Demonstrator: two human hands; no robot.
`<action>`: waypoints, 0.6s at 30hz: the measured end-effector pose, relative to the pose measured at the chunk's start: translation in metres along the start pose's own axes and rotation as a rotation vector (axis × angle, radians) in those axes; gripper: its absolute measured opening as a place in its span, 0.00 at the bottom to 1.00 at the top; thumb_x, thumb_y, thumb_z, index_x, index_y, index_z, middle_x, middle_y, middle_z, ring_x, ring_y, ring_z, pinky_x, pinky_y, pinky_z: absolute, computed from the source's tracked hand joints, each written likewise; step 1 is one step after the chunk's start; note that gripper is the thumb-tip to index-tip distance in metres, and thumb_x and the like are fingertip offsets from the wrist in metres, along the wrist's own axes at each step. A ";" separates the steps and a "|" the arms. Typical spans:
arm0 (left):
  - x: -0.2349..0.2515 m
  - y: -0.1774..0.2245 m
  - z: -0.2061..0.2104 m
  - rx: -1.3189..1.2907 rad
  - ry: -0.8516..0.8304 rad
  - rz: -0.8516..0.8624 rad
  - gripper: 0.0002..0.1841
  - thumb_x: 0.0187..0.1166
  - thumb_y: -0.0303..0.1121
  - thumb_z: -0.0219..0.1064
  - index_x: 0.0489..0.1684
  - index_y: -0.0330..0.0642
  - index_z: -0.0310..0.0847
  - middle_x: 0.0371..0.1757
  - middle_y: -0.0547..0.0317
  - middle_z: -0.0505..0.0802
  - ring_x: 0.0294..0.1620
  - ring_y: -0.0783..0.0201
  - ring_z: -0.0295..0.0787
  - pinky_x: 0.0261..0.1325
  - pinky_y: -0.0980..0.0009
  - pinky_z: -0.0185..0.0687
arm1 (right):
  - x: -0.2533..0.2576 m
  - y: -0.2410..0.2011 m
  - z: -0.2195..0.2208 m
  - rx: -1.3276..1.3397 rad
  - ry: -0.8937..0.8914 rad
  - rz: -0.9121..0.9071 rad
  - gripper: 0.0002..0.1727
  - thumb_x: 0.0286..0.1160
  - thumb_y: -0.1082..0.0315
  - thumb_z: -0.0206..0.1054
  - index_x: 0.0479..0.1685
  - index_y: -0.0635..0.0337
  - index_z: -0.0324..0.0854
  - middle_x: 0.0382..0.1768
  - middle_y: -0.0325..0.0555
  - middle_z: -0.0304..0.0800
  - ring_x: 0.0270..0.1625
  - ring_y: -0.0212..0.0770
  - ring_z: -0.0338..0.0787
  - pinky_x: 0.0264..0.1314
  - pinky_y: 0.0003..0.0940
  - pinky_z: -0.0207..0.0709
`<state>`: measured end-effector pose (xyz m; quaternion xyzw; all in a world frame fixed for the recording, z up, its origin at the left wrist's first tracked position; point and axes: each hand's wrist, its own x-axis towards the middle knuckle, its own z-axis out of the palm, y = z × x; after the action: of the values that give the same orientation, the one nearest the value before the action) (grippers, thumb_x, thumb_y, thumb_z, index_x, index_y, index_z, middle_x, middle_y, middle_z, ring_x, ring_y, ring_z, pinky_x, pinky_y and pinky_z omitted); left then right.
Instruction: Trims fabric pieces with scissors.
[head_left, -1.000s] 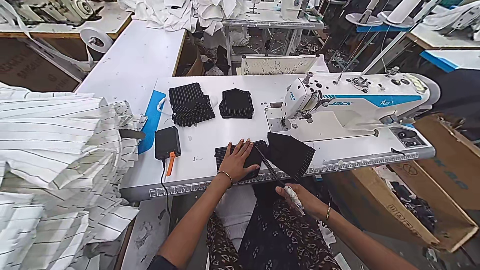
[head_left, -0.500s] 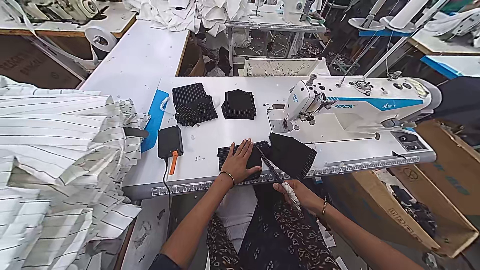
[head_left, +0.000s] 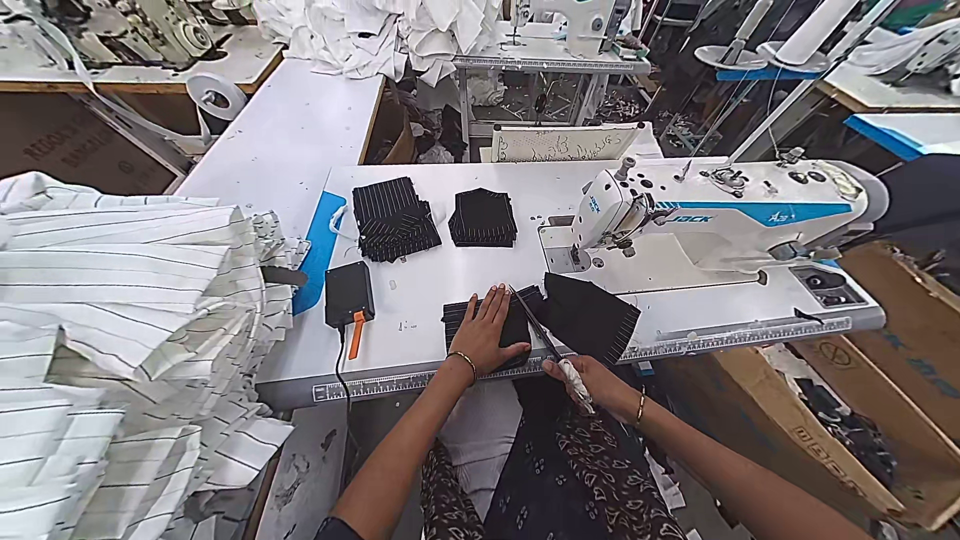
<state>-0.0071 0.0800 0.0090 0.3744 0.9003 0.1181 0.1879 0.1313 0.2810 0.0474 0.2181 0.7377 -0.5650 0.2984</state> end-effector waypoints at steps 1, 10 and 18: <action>0.000 0.000 0.000 -0.003 0.006 -0.001 0.60 0.75 0.77 0.48 0.97 0.38 0.32 0.98 0.51 0.42 0.99 0.57 0.29 0.94 0.45 0.19 | 0.002 0.002 -0.001 -0.018 0.009 -0.014 0.24 0.84 0.43 0.63 0.31 0.55 0.77 0.16 0.32 0.73 0.18 0.28 0.74 0.25 0.26 0.72; 0.001 -0.002 0.007 -0.021 0.072 0.011 0.50 0.84 0.69 0.44 0.96 0.36 0.38 0.98 0.50 0.47 0.98 0.55 0.33 0.94 0.45 0.22 | -0.003 0.012 0.005 0.085 0.044 -0.076 0.20 0.84 0.49 0.66 0.30 0.55 0.79 0.14 0.32 0.78 0.15 0.27 0.77 0.21 0.23 0.72; 0.013 -0.010 -0.012 -0.258 0.364 -0.258 0.25 0.85 0.32 0.58 0.79 0.29 0.72 0.79 0.28 0.77 0.82 0.32 0.69 0.84 0.41 0.61 | -0.040 0.026 -0.004 0.427 0.244 -0.209 0.18 0.88 0.59 0.63 0.26 0.55 0.76 0.12 0.32 0.77 0.12 0.26 0.76 0.15 0.19 0.71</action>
<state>-0.0268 0.0816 0.0127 0.2020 0.9370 0.2727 0.0823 0.1768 0.2927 0.0572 0.2654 0.6508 -0.7051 0.0946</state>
